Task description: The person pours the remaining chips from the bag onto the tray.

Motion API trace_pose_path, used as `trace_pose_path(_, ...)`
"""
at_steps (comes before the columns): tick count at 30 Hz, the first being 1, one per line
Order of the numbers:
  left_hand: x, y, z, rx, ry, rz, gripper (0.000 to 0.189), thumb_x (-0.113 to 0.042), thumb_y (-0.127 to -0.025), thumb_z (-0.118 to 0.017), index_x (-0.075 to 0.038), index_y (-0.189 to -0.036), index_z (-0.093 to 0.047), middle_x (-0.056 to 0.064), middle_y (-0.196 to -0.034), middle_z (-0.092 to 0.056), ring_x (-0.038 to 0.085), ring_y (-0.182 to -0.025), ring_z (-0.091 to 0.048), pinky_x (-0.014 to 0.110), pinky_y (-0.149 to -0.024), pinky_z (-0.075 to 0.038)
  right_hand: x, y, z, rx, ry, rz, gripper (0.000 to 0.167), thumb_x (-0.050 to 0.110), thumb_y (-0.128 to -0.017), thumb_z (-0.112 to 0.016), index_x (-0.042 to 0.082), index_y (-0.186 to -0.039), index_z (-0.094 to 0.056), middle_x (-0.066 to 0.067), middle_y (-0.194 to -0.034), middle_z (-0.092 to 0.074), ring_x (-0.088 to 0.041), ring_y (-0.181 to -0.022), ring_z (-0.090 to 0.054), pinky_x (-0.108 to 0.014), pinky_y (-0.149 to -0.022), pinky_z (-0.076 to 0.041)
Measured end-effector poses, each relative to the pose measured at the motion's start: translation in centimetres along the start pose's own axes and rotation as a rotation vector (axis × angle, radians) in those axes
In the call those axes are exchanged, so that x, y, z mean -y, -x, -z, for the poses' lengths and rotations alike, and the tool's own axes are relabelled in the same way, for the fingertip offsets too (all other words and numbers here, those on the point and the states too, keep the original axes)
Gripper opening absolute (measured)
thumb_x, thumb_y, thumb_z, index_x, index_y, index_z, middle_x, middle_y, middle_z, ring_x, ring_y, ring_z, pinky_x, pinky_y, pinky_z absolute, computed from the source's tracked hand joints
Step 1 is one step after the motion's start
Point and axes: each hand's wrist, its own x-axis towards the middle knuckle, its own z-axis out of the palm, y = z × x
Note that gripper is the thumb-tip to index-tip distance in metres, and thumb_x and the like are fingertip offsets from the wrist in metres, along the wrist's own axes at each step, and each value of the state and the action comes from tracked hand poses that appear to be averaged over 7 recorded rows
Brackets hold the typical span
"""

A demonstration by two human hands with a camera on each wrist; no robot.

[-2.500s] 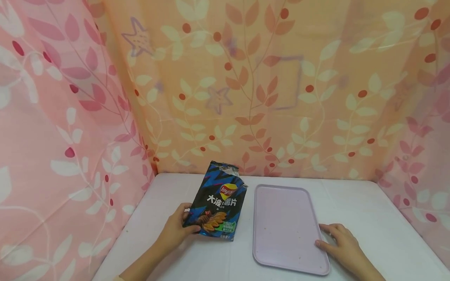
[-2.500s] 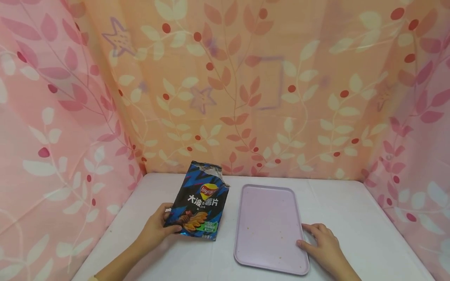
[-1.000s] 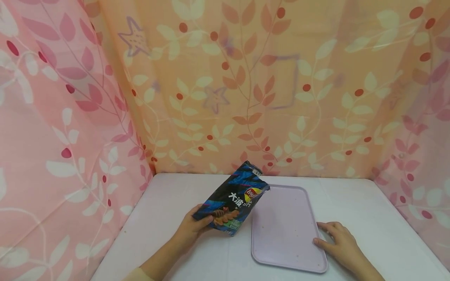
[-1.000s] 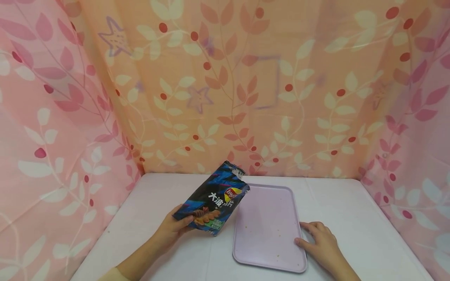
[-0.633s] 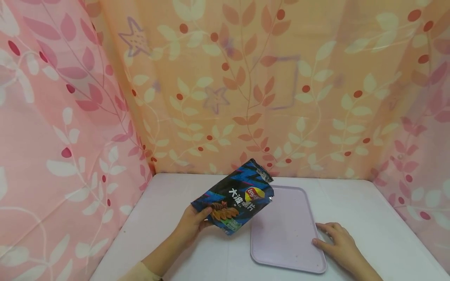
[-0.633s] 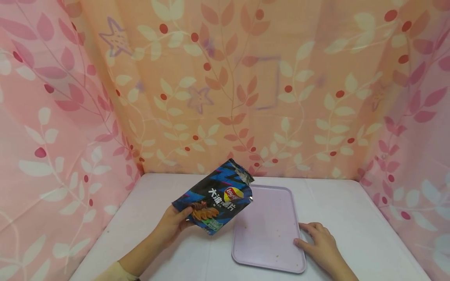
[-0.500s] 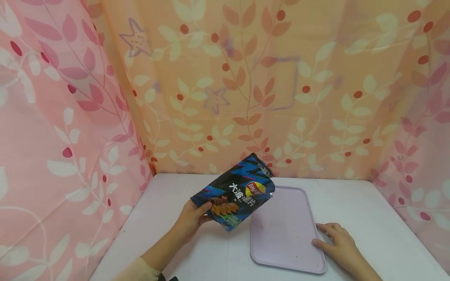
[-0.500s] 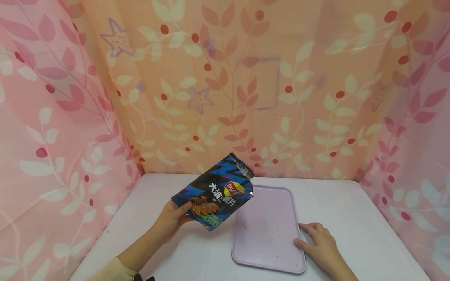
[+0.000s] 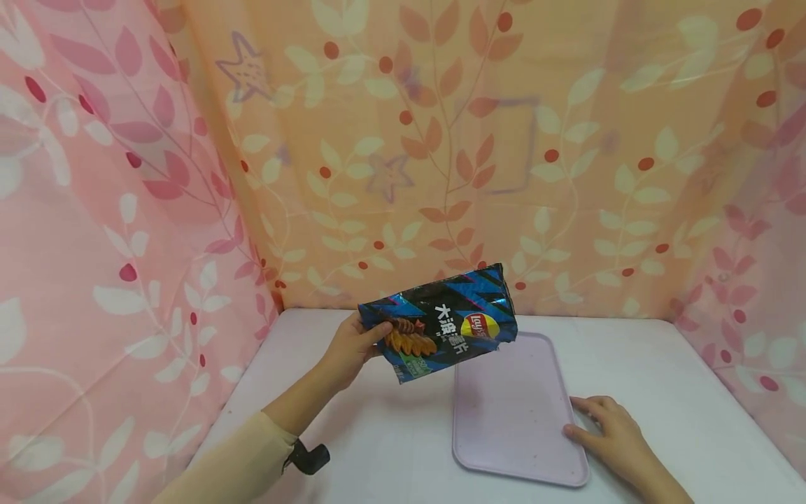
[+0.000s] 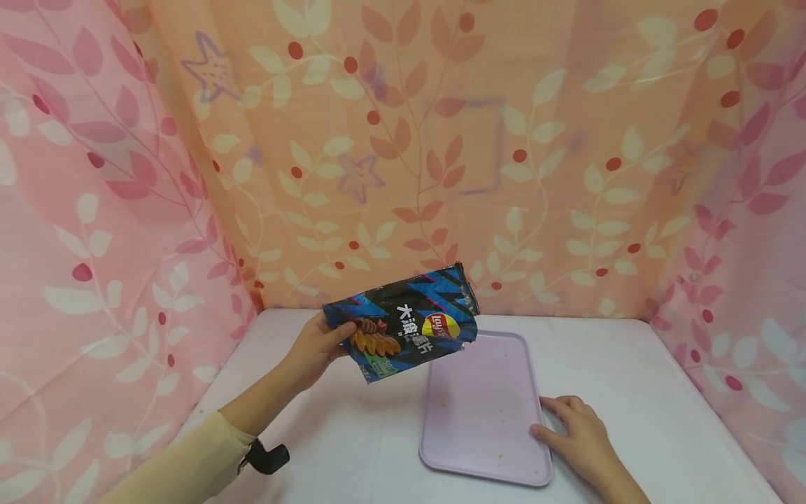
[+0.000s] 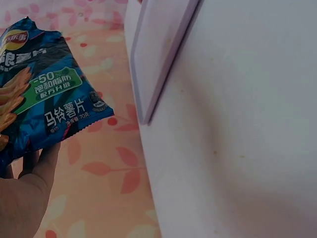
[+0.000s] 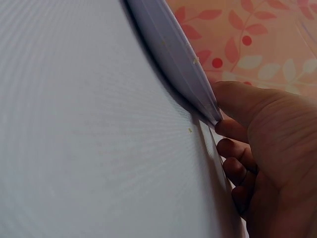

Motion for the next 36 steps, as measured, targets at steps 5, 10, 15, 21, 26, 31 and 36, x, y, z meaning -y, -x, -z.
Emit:
trace_pose_path(5,-1.3,-1.0,-0.7,0.039,-0.051,-0.003,0.041,-0.020,-0.101,-0.065,-0.011,-0.140,-0.055,0.010,-0.128,-0.069,0.024,-0.112,-0.067,0.047,-0.098,-0.056,0.2,-0.1,-0.1,0.041,-0.004,-0.037,0.067,0.052,-0.084,-0.080,0.006,-0.131,-0.068,-0.013,-0.118,-0.063,-0.032,-0.104,-0.059,-0.055,-0.085,-0.048)
trace_pose_path(10,-2.4,-1.9,-1.3,0.077,-0.155,-0.023,0.039,-0.023,-0.101,-0.066,-0.012,-0.136,-0.054,0.012,-0.125,-0.070,0.024,-0.108,-0.070,0.045,-0.094,-0.058,0.1,-0.1,-0.2,0.064,-0.001,-0.048,0.070,0.056,-0.083,-0.079,0.006,-0.131,-0.068,-0.013,-0.119,-0.062,-0.033,-0.106,-0.059,-0.056,-0.085,-0.048)
trace_pose_path(15,-3.2,-3.0,-2.1,0.099,-0.243,-0.044,0.040,-0.026,-0.099,-0.069,-0.014,-0.135,-0.056,0.011,-0.126,-0.070,0.024,-0.110,-0.069,0.043,-0.095,-0.058,-0.1,-0.1,-0.2,0.055,0.006,-0.043,0.070,0.055,-0.083,-0.080,0.006,-0.131,-0.068,-0.012,-0.118,-0.062,-0.032,-0.105,-0.059,-0.055,-0.084,-0.048)
trace_pose_path(21,-3.9,-4.2,-2.9,0.172,-0.308,-0.071,0.039,-0.022,-0.100,-0.067,-0.011,-0.136,-0.056,0.013,-0.125,-0.069,0.026,-0.109,-0.069,0.043,-0.093,-0.059,-0.3,-0.2,-0.4,0.089,-0.004,-0.082,0.074,0.059,-0.082,-0.078,0.006,-0.132,-0.067,-0.012,-0.119,-0.062,-0.033,-0.108,-0.058,-0.058,-0.087,-0.048)
trace_pose_path(26,-4.5,-5.2,-3.6,0.251,-0.364,-0.069,0.038,-0.021,-0.101,-0.066,-0.010,-0.137,-0.056,0.013,-0.125,-0.069,0.026,-0.110,-0.069,0.044,-0.092,-0.060,-0.3,-0.4,-0.4,0.118,-0.004,-0.106,0.076,0.063,-0.083,-0.076,0.006,-0.134,-0.066,-0.013,-0.121,-0.061,-0.034,-0.110,-0.058,-0.060,-0.089,-0.049)
trace_pose_path(31,-4.9,-5.6,-4.4,0.304,-0.358,-0.045,0.040,-0.021,-0.102,-0.065,-0.008,-0.138,-0.056,0.014,-0.127,-0.069,0.026,-0.111,-0.069,0.044,-0.093,-0.059,-0.3,-0.4,-0.5,0.128,-0.001,-0.108,0.077,0.064,-0.083,-0.075,0.007,-0.134,-0.066,-0.013,-0.121,-0.061,-0.034,-0.110,-0.057,-0.060,-0.089,-0.049)
trace_pose_path(36,-5.1,-5.8,-5.1,0.289,-0.394,-0.068,0.036,-0.024,-0.103,-0.063,-0.011,-0.136,-0.058,0.010,-0.123,-0.070,0.024,-0.108,-0.070,0.042,-0.092,-0.060,-0.3,-0.4,-0.4,0.109,0.000,-0.092,0.075,0.062,-0.082,-0.077,0.007,-0.133,-0.067,-0.013,-0.121,-0.062,-0.033,-0.109,-0.058,-0.059,-0.087,-0.049)
